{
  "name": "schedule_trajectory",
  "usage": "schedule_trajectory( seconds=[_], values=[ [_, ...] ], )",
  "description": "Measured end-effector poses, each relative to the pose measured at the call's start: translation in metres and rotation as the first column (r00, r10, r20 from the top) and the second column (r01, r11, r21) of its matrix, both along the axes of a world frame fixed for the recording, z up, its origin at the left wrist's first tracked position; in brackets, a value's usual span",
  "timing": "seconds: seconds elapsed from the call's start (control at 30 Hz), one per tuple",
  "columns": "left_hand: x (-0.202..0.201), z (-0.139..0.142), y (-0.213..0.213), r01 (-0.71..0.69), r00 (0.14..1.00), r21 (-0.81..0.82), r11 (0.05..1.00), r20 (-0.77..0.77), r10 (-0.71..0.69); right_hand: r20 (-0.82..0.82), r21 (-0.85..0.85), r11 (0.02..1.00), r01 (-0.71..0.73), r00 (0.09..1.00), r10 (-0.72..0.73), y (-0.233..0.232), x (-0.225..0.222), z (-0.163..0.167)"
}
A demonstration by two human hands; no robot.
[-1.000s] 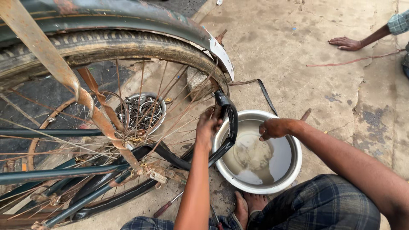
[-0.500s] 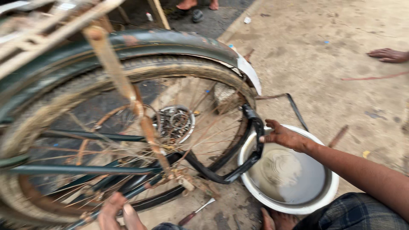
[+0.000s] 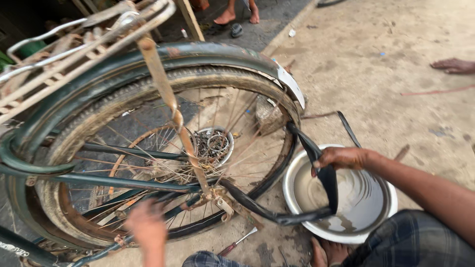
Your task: The person submerges a bicycle inner tube in a metal bowl of water to locate a leak. After identifying the puncture, they apply a patch to the tube. Finally, they insert the repaired inner tube back into the bicycle tire and seat it onto the rim.
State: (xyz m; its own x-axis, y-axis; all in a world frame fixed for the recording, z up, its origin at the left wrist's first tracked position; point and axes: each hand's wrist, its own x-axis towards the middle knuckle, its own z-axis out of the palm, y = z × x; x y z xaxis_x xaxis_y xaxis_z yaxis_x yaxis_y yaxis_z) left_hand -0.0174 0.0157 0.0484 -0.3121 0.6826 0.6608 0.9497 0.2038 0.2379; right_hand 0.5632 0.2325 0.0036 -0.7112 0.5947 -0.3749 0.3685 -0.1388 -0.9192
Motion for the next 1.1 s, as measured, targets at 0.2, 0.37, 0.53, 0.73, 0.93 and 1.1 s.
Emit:
schedule_trajectory(
  seconds=[0.2, 0.37, 0.53, 0.73, 0.93, 1.1],
  values=[
    [0.019, -0.012, -0.053, -0.11, 0.958, 0.652, 0.75, 0.27, -0.094, 0.208, 0.105, 0.964, 0.245, 0.942, -0.262, -0.018, 0.019, 0.017],
    [0.079, -0.097, -0.064, -0.153, 0.857, 0.623, 0.767, 0.469, -0.211, 0.376, 0.109, 0.956, 0.271, 0.879, -0.292, -0.015, 0.036, -0.004],
    [0.141, -0.144, -0.068, 0.289, 0.485, 0.168, 0.942, 0.823, -0.296, 0.204, 0.344, 0.939, 0.018, 0.975, -0.093, 0.003, 0.031, -0.04],
    [0.264, -0.166, 0.01, 0.818, 0.334, -0.214, 0.534, 0.932, -0.138, 0.427, 0.359, 0.933, -0.004, 0.89, -0.16, 0.019, 0.007, -0.024],
    [0.325, -0.186, 0.109, 0.692, 0.55, -0.129, 0.711, 0.732, -0.403, 0.529, 0.5, 0.835, -0.227, 0.844, -0.087, 0.006, -0.005, -0.007],
    [0.33, -0.216, 0.13, 0.54, 0.634, -0.097, 0.836, 0.701, -0.328, 0.409, 0.386, 0.922, -0.037, 0.902, -0.136, 0.018, -0.002, -0.041]
  ],
)
